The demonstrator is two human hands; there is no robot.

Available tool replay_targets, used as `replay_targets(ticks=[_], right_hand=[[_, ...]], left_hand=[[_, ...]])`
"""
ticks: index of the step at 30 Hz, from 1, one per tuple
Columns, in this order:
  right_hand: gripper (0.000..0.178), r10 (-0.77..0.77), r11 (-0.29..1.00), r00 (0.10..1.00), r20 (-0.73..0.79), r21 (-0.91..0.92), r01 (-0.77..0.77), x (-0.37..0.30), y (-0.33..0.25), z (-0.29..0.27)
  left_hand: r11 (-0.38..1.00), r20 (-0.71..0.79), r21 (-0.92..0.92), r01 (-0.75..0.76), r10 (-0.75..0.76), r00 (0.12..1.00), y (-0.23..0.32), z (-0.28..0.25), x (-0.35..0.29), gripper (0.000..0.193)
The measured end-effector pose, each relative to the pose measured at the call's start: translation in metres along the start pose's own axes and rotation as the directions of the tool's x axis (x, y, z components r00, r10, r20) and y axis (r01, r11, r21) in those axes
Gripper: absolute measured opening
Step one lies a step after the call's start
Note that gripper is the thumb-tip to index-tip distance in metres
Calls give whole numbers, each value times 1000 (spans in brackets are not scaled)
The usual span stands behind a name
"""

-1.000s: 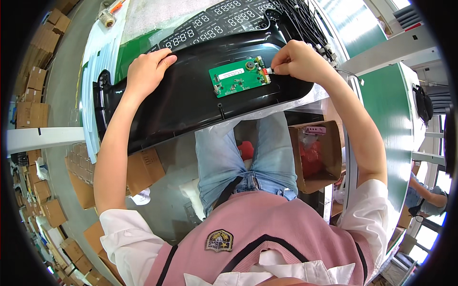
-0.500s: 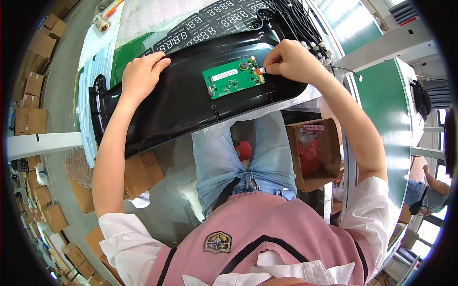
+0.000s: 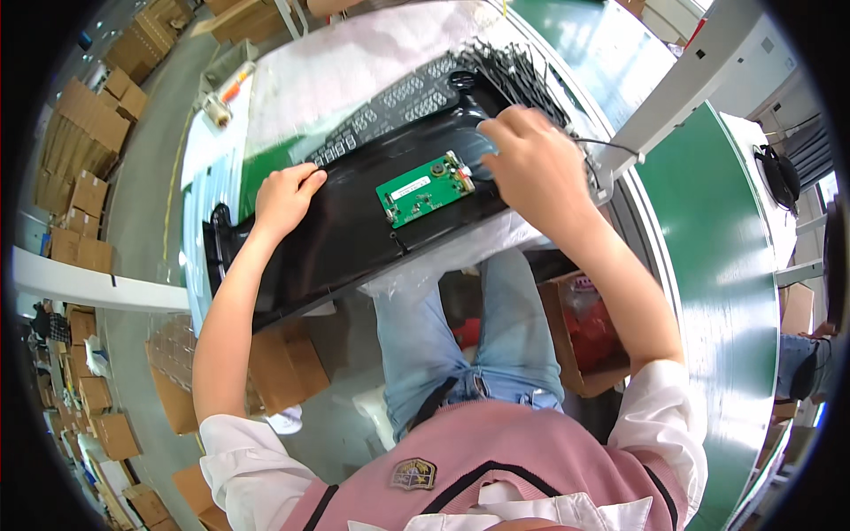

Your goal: Assembling electronic control panels by attaching displays and labels to plastic housings.

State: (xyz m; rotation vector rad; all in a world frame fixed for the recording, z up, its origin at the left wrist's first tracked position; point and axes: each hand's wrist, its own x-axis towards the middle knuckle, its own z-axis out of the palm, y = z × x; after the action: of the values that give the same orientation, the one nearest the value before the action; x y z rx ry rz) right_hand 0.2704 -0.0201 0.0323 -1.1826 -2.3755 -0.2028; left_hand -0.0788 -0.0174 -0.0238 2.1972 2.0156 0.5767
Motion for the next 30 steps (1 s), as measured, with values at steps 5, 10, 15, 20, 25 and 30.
replay_targets(ticks=[5,10,15,20,25,30], right_hand=[[22,304,886,921,-243,427,-180,-45,0,-57],[17,336,755,939,71,576,-314,-104,6,-12],[17,364,690,926,103,637,-343,-123,7,-12],[23,232,781,968,93,575,-243,-86,4,-4],[48,53,871,998,-41,491,-26,-21,17,41],[68,-212,924,972,104,345,164,-27,17,63]], left_hand=[[995,0,-78,63,-63,998,-41,-7,56,33],[993,-15,-75,94,-95,995,-98,9,156,37],[930,-203,64,363,-344,917,-68,30,175,38],[963,-438,262,-53,168,883,-37,13,154,33],[932,-240,-56,-357,335,911,92,-2,56,25],[928,-186,41,-371,372,910,67,11,-24,30]])
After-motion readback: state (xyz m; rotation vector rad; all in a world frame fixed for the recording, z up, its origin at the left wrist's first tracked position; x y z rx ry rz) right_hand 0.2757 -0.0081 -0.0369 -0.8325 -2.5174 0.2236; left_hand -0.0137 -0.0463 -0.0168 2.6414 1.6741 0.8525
